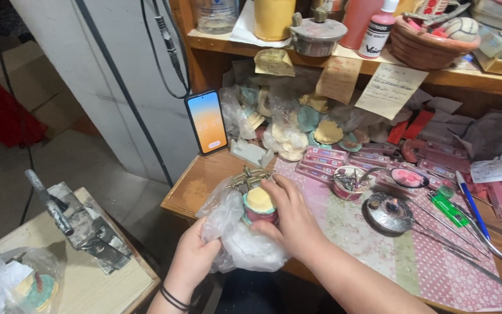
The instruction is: The person is preparing dental models by removing them from packaging, folding labels, and applying a liquid substance to the plaster casts at a laboratory bench.
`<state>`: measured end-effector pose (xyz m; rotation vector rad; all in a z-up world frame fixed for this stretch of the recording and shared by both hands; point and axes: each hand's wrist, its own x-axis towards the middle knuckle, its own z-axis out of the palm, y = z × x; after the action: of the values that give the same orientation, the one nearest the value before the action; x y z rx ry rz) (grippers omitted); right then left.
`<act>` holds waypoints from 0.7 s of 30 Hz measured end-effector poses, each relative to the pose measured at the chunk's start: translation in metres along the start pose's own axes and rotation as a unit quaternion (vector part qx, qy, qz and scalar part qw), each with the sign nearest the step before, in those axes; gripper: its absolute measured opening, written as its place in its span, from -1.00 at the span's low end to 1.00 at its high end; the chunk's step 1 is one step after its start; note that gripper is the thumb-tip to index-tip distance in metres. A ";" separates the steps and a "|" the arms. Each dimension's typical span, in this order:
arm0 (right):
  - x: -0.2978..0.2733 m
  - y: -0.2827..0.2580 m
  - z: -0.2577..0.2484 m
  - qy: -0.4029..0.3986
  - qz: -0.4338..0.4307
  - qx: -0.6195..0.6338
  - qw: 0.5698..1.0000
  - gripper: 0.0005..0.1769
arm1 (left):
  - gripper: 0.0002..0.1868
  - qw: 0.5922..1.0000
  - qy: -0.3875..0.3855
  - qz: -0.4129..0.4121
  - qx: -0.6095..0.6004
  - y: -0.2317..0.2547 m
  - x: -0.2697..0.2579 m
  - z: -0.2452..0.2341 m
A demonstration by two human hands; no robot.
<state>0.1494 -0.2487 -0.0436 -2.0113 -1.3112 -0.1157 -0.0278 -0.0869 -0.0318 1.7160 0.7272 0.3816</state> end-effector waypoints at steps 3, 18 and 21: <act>-0.007 -0.008 0.001 -0.049 -0.035 -0.068 0.996 0.35 | -0.51 0.998 0.000 -0.054 0.016 0.004 -0.006 -0.007; 0.018 -0.071 -0.061 0.116 0.353 0.592 0.715 -0.07 | -0.68 0.995 0.071 0.041 0.052 -0.038 0.003 -0.044; 0.014 -0.012 -0.045 0.114 0.321 0.571 0.747 -0.11 | -0.90 0.988 0.113 0.076 0.077 -0.055 0.009 -0.053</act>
<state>0.1596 -0.2623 0.0018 -1.1524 -0.2465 0.6118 -0.0680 -0.0343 -0.0710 1.8993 0.8077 0.6475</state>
